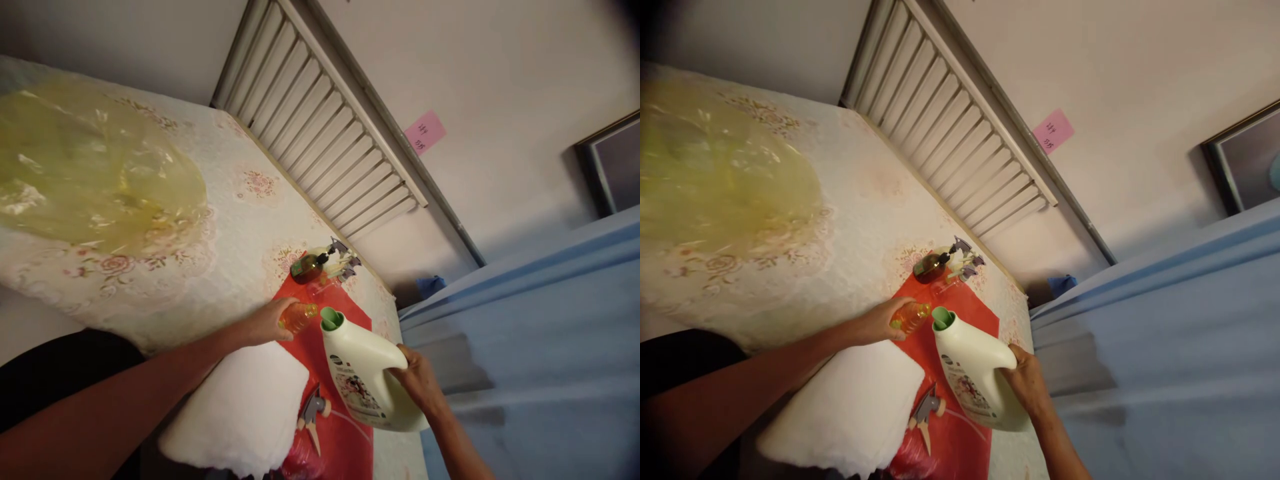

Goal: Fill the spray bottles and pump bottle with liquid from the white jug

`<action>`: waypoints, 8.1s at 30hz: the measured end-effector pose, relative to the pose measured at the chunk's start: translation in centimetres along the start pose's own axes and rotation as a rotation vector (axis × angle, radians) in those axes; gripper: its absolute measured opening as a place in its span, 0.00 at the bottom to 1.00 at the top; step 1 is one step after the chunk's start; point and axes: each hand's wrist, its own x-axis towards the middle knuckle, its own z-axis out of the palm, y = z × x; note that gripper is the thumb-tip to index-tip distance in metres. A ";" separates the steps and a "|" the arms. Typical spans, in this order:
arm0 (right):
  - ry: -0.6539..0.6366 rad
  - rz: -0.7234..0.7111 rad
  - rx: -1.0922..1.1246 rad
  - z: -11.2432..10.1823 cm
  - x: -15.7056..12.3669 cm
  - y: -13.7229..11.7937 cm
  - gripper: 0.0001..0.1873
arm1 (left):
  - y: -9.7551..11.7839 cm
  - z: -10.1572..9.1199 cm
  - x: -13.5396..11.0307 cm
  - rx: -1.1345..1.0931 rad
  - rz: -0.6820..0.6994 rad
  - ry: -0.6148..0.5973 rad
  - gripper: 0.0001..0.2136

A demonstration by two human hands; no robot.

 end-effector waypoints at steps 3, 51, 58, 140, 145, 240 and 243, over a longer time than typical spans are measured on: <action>-0.009 0.009 -0.021 -0.1 -0.1 -0.3 0.08 | -0.2 0.1 0.1 0.003 0.001 -0.006 0.32; -0.085 -0.130 -0.216 -2.0 0.9 -1.9 0.11 | 0.3 -0.2 -0.3 -0.001 0.044 -0.006 0.33; -0.082 -0.114 -0.243 -2.2 0.9 -2.0 0.10 | 0.4 -0.4 -0.3 -0.004 0.052 -0.023 0.33; -0.136 -0.158 -0.270 -3.0 1.5 -2.6 0.10 | -0.4 0.1 0.1 0.005 0.048 -0.013 0.32; -0.136 -0.145 -0.285 -2.9 1.6 -2.5 0.11 | -0.4 0.0 0.0 0.010 0.043 -0.007 0.33; -0.152 -0.123 -0.294 -3.1 1.8 -2.8 0.10 | 0.5 -0.3 -0.4 0.007 0.040 -0.020 0.31; -0.154 -0.125 -0.284 -3.1 1.7 -2.8 0.10 | 0.7 -0.4 -0.4 0.017 0.034 -0.023 0.31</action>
